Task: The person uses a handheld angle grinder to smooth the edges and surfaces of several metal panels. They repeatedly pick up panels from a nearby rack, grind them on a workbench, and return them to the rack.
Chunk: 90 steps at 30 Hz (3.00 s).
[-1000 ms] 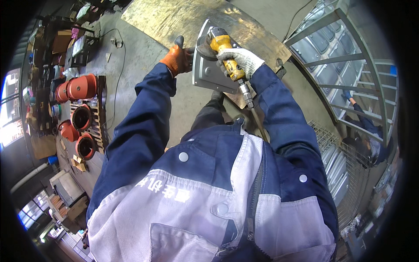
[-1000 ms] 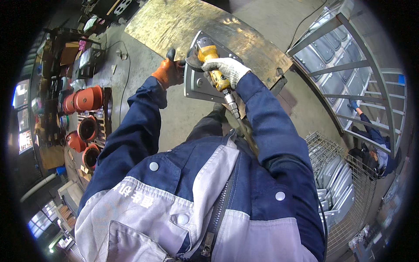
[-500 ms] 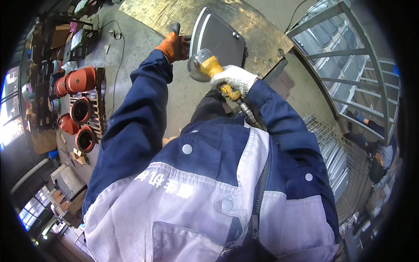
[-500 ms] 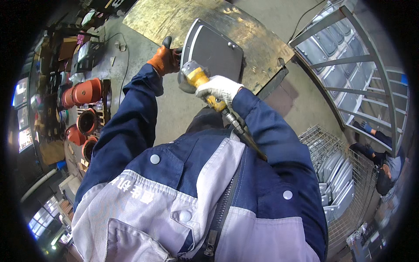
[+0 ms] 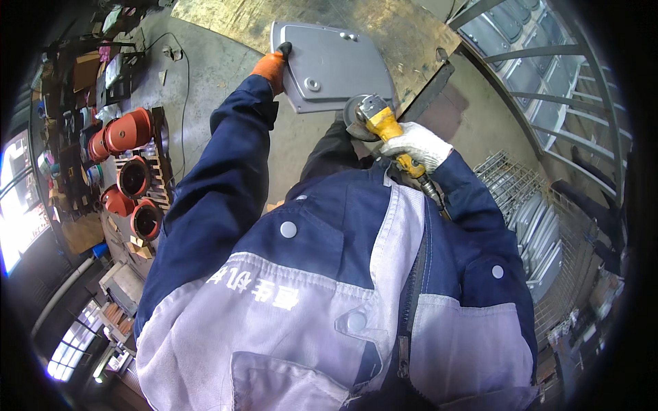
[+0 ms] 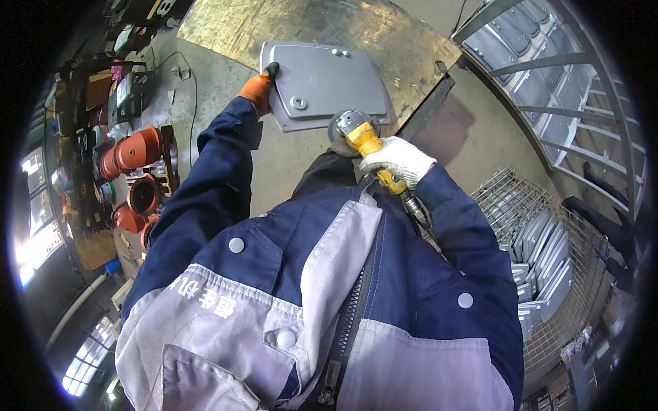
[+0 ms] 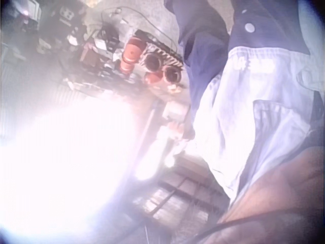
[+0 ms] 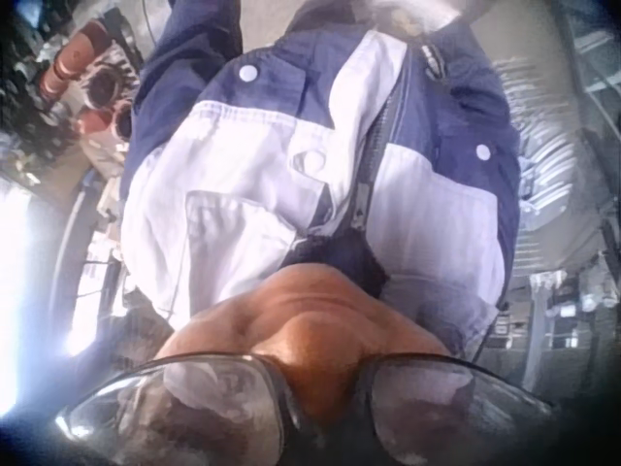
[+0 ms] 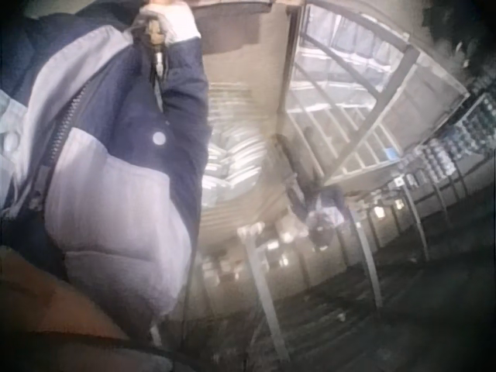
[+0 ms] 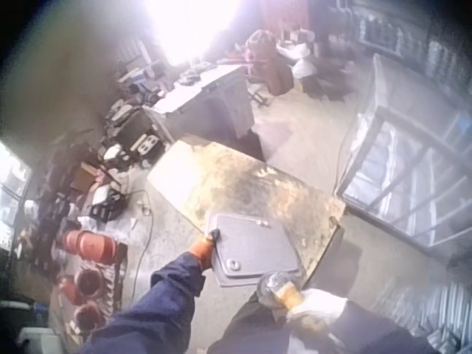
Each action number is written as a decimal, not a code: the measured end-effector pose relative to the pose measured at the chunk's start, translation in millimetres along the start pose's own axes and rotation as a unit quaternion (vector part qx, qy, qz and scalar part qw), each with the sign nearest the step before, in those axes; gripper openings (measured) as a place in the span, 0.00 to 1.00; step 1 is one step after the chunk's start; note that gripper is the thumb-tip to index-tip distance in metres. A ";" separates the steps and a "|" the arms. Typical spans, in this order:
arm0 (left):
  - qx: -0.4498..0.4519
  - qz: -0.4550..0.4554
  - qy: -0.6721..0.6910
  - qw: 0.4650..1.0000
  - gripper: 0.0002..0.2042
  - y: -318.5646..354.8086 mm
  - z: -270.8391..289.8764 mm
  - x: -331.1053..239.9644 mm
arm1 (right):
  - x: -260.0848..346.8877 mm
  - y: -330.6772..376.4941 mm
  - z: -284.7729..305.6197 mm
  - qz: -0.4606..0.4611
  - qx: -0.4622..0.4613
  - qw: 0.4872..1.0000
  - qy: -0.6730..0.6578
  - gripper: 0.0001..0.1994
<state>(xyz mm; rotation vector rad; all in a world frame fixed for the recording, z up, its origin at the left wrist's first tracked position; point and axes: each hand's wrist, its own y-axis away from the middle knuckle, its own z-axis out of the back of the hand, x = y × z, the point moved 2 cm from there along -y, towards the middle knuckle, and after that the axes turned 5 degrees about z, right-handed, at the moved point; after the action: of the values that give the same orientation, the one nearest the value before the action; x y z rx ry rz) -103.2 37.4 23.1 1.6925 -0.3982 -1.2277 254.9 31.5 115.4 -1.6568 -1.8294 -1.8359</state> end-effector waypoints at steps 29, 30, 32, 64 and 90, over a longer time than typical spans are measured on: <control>0.024 0.172 0.151 0.973 0.21 -19.7 24.8 -7.0 | 30.5 -44.4 -18.5 0.058 0.022 0.996 0.062 0.19; 0.024 0.173 0.152 0.973 0.21 -20.4 26.1 -6.0 | 26.1 -43.0 -15.5 0.039 0.013 0.999 0.024 0.18; 0.026 0.175 0.162 0.971 0.22 -22.6 28.7 -2.0 | 17.7 -38.6 -4.1 0.044 0.005 0.999 0.015 0.17; -0.047 0.005 0.017 0.999 0.22 -95.0 89.0 -33.2 | -134.8 148.3 -93.9 0.000 -0.527 0.766 -0.367 0.07; 0.398 0.047 -0.518 0.756 0.23 173.7 -270.4 190.5 | -374.6 198.6 -436.3 0.212 -0.662 0.325 -0.642 0.07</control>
<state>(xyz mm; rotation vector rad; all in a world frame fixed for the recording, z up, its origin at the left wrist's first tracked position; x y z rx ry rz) 258.2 -44.0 71.1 1.3891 -1.8762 -2.0156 283.3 -576.3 118.9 -3.9087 1.6325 -1.2994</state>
